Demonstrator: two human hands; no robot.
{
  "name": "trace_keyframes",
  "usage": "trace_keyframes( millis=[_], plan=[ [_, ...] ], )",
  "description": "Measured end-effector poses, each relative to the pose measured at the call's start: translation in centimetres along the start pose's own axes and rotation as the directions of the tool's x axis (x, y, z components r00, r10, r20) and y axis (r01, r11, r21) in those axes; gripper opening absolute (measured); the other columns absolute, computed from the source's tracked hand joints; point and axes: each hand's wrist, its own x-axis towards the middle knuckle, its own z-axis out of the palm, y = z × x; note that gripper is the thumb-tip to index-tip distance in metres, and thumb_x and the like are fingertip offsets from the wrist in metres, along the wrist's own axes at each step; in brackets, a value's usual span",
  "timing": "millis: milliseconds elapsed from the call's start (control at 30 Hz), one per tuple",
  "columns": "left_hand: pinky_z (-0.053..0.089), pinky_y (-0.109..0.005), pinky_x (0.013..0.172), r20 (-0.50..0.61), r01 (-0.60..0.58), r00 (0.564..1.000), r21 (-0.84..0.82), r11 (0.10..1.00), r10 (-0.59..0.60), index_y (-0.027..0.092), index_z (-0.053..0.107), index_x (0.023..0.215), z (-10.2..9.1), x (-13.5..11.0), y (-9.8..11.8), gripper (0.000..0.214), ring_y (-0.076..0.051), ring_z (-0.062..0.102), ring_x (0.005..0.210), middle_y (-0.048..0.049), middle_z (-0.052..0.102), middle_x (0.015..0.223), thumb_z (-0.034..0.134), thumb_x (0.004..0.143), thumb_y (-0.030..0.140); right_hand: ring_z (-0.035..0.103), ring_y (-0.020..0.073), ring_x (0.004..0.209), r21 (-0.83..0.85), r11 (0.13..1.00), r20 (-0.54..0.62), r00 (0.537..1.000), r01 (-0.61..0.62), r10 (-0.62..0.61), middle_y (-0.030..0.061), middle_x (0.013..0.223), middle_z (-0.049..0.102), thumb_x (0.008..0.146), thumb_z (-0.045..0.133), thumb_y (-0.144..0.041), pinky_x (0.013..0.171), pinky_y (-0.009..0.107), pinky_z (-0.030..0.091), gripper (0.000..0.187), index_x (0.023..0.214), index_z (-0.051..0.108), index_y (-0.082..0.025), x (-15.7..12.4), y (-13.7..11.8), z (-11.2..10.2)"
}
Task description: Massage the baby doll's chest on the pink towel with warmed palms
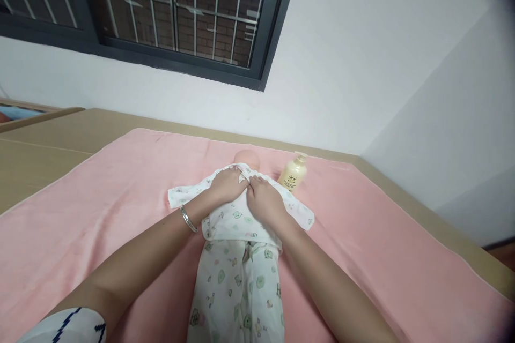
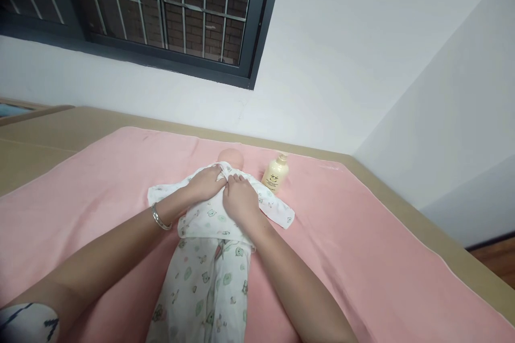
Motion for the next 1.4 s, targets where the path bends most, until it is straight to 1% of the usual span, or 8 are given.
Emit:
trace_keyframes(
  millis=[133,233,433,533,633,800,933,1400],
  plan=[
    [0.044,-0.044,0.100,-0.112,0.020,0.994,0.184,0.983,0.001,0.005,0.061,0.116,1.6,-1.0,1.4,0.041,-0.032,0.059,0.118,-0.0226,0.065,0.121,0.036,0.096,0.030,0.045,0.0247,0.134,0.082,0.997,-0.009,1.000,0.006,-0.005,0.0131,0.142,0.055,0.100,0.032,-0.022,0.111,0.039,0.031,0.040,0.131,0.055,-0.012,1.7,2.3,0.5],
    [0.044,-0.043,0.100,-0.137,-0.023,0.989,0.219,0.975,0.055,0.004,0.064,0.112,2.2,-1.3,2.0,0.036,-0.032,0.059,0.118,-0.0229,0.065,0.119,0.039,0.095,0.025,0.050,0.0251,0.128,0.050,0.999,-0.007,1.000,-0.015,0.015,0.0126,0.134,0.060,0.101,0.032,-0.025,0.108,0.040,0.033,0.035,0.121,0.058,-0.014,2.4,3.0,0.7],
    [0.046,-0.041,0.097,-0.125,-0.018,0.992,0.129,0.992,0.034,0.011,0.064,0.106,1.7,-0.5,0.7,0.034,-0.028,0.063,0.108,-0.0152,0.068,0.113,0.037,0.094,0.027,0.063,0.0277,0.106,-0.276,0.959,-0.076,0.996,-0.067,0.048,0.0179,0.103,0.070,0.100,0.035,-0.022,0.099,0.038,0.039,0.032,0.107,0.063,-0.009,-0.1,-0.4,0.0],
    [0.044,-0.042,0.100,-0.132,-0.011,0.991,0.148,0.989,0.031,0.010,0.063,0.108,1.9,-0.3,0.4,0.035,-0.029,0.061,0.111,-0.0155,0.068,0.114,0.035,0.094,0.026,0.066,0.0282,0.097,-0.337,0.938,-0.058,0.996,-0.086,0.071,0.0179,0.093,0.070,0.097,0.039,-0.019,0.090,0.036,0.043,0.028,0.103,0.064,-0.008,-0.7,-1.2,-0.4],
    [0.042,-0.043,0.102,-0.143,0.005,0.990,0.135,0.991,0.015,0.011,0.062,0.111,2.3,-0.4,0.4,0.036,-0.029,0.060,0.112,-0.0151,0.067,0.117,0.034,0.095,0.028,0.065,0.0280,0.102,-0.238,0.966,-0.037,0.995,-0.102,0.095,0.0173,0.104,0.071,0.099,0.037,-0.024,0.088,0.035,0.045,0.032,0.109,0.065,-0.011,-0.1,-0.4,-0.3],
    [0.041,-0.044,0.103,-0.162,0.005,0.987,0.092,0.996,0.010,0.013,0.061,0.112,2.7,-0.3,0.3,0.035,-0.029,0.059,0.115,-0.0144,0.066,0.119,0.035,0.095,0.029,0.048,0.0268,0.132,-0.041,0.998,-0.058,0.997,-0.047,0.044,0.0173,0.142,0.054,0.101,0.032,-0.027,0.109,0.035,0.034,0.046,0.137,0.051,-0.006,1.2,1.8,0.8],
    [0.039,-0.044,0.104,-0.174,0.008,0.985,0.059,0.998,0.003,0.014,0.061,0.112,2.8,-0.3,0.3,0.033,-0.028,0.057,0.117,-0.0136,0.066,0.120,0.037,0.095,0.029,0.042,0.0269,0.137,-0.017,0.999,-0.058,0.998,-0.038,0.037,0.0181,0.144,0.052,0.101,0.030,-0.028,0.116,0.038,0.026,0.049,0.140,0.048,-0.004,1.3,2.2,1.4],
    [0.037,-0.044,0.107,-0.168,0.018,0.986,0.022,1.000,-0.015,0.014,0.061,0.113,2.8,-0.4,0.3,0.035,-0.029,0.056,0.119,-0.0137,0.065,0.122,0.036,0.095,0.030,0.043,0.0271,0.136,-0.006,1.000,-0.077,0.997,-0.030,0.029,0.0185,0.143,0.052,0.101,0.031,-0.027,0.115,0.037,0.028,0.049,0.140,0.049,-0.004,1.2,2.1,1.4]
  ],
)
